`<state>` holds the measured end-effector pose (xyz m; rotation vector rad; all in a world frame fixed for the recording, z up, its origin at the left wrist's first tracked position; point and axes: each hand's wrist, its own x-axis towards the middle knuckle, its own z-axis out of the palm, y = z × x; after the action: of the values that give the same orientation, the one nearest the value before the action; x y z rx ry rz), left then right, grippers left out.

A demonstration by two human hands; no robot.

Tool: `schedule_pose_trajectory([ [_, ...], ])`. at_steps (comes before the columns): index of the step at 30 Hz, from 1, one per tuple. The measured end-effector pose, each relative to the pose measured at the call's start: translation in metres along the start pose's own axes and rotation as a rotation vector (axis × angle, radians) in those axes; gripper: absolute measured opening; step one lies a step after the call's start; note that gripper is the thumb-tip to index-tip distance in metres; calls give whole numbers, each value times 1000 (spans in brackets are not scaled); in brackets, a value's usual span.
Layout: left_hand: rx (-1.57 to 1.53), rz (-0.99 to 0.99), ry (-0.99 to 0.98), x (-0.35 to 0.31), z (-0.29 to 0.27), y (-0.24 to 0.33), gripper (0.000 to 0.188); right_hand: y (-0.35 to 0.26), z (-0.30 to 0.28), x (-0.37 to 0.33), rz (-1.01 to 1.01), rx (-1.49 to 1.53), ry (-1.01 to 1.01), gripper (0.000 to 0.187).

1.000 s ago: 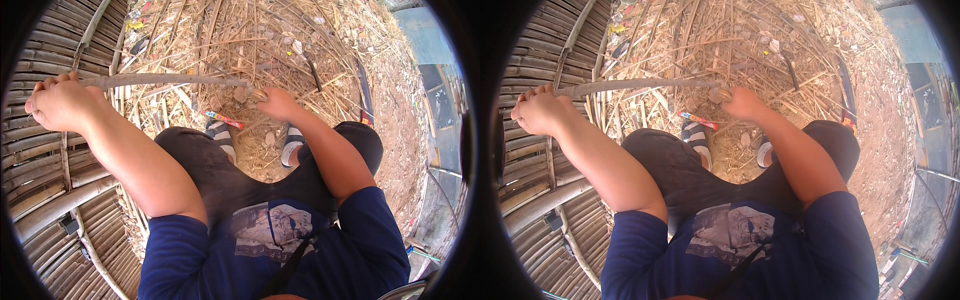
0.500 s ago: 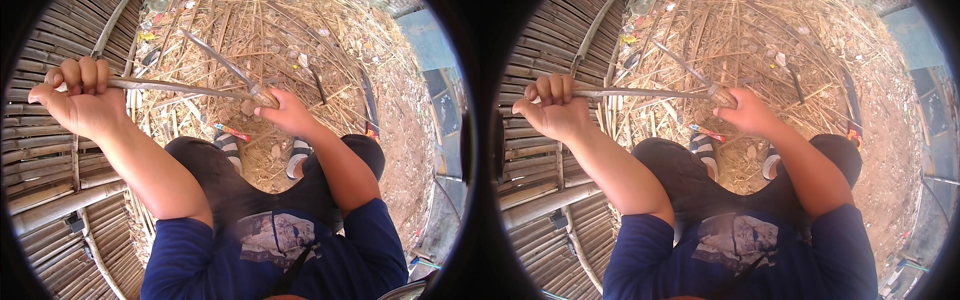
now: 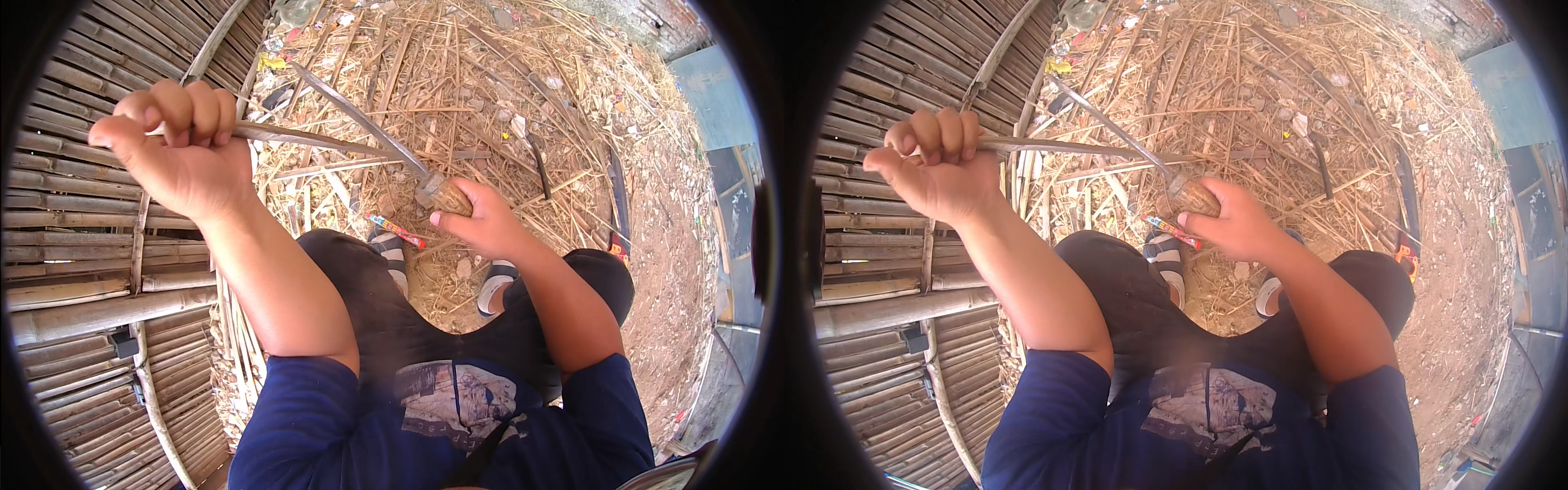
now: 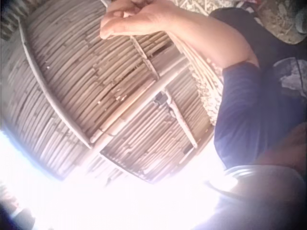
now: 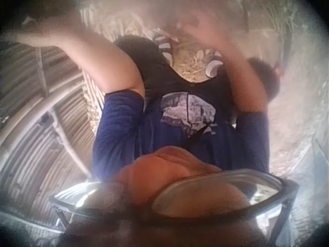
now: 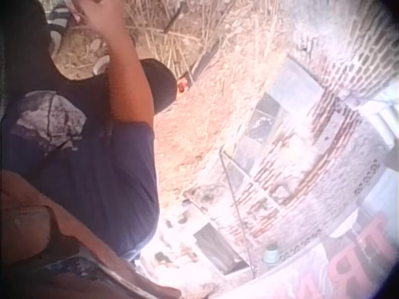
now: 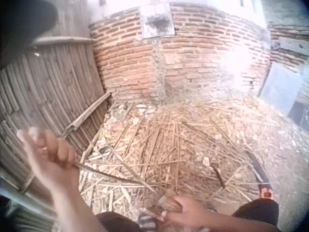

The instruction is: The person shaves a bamboo stick with a machete while seated and uses a hammer to strike a metal tool against a wooden post.

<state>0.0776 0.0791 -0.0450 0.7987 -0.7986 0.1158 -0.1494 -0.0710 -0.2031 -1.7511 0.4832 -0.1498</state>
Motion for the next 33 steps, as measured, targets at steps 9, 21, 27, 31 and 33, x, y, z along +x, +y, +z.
schedule_pose_trajectory([
  [9, 58, 38, 31, 0, -4, -8, 57, 13, -12, 6, 84, -28, 118, 45],
  [21, 185, 33, 173, 0, -2, -44, 49, 11, -9, 11, -5, -73, 130, 29],
  [27, 149, 63, 170, 3, -3, -33, 36, 17, -5, 11, -51, -96, 123, 30],
  [31, 189, 70, 106, 1, -2, -23, 52, 2, 12, 13, 20, -108, 89, 31],
  [33, 67, 51, 87, 1, -5, -21, 54, -3, 23, 17, 40, -43, 55, 31],
])
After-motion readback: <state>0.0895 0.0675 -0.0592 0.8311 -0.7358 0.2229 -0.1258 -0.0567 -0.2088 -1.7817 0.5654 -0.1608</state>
